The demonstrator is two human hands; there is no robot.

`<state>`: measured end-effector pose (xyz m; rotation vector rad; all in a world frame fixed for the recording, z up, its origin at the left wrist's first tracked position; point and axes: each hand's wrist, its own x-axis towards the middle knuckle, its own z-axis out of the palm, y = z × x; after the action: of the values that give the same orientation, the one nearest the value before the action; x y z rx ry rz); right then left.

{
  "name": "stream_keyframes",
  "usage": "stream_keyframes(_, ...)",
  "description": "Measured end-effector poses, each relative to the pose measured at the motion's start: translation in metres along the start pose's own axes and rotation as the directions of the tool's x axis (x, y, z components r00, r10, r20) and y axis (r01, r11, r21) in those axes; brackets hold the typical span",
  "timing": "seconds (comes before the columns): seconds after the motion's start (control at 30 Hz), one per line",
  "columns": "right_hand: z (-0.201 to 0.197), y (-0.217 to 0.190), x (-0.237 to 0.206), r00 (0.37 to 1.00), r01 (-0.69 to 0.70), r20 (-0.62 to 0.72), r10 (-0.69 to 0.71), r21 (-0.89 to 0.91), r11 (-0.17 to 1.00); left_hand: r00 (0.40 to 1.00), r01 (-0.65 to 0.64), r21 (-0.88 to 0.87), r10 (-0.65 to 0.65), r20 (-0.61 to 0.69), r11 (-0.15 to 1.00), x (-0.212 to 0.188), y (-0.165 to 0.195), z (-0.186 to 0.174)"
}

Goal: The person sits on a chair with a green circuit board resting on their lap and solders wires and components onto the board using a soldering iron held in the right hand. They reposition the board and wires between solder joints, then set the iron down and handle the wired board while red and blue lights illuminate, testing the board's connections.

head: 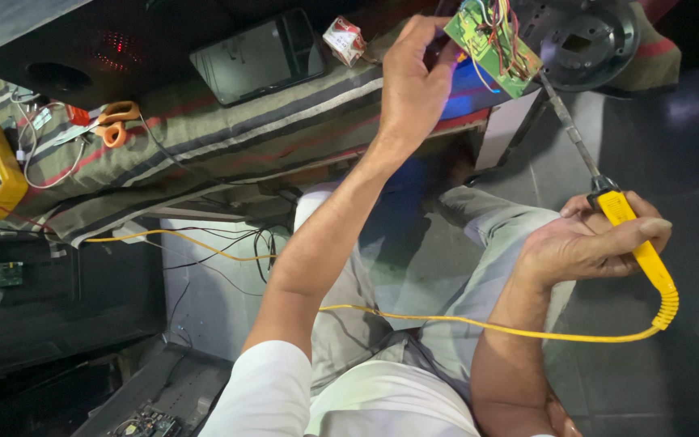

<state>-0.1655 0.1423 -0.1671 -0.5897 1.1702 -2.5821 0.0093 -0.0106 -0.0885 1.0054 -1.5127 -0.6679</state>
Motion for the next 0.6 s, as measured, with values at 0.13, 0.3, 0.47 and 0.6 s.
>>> stream_keyframes(0.13,0.001,0.001,0.000,1.000,-0.019,-0.021,0.019,0.022,1.000,1.000,0.004,0.047,-0.003,-0.027,0.999,0.001,0.000,0.000)
stream_keyframes(0.3,0.004,-0.001,0.001,0.999,-0.020,-0.040,0.021,0.041,0.999,0.998,0.051,-0.055,-0.052,-0.029,0.997,0.000,-0.004,0.001)
stream_keyframes(0.47,0.007,-0.001,0.001,0.997,-0.012,-0.076,0.013,0.017,1.000,0.997,-0.055,-0.041,0.053,-0.056,0.998,0.000,-0.009,-0.004)
stream_keyframes(0.6,0.006,0.001,0.002,0.997,0.003,-0.080,-0.002,0.017,1.000,0.998,-0.011,0.019,0.012,-0.060,1.000,-0.003,0.007,-0.015)
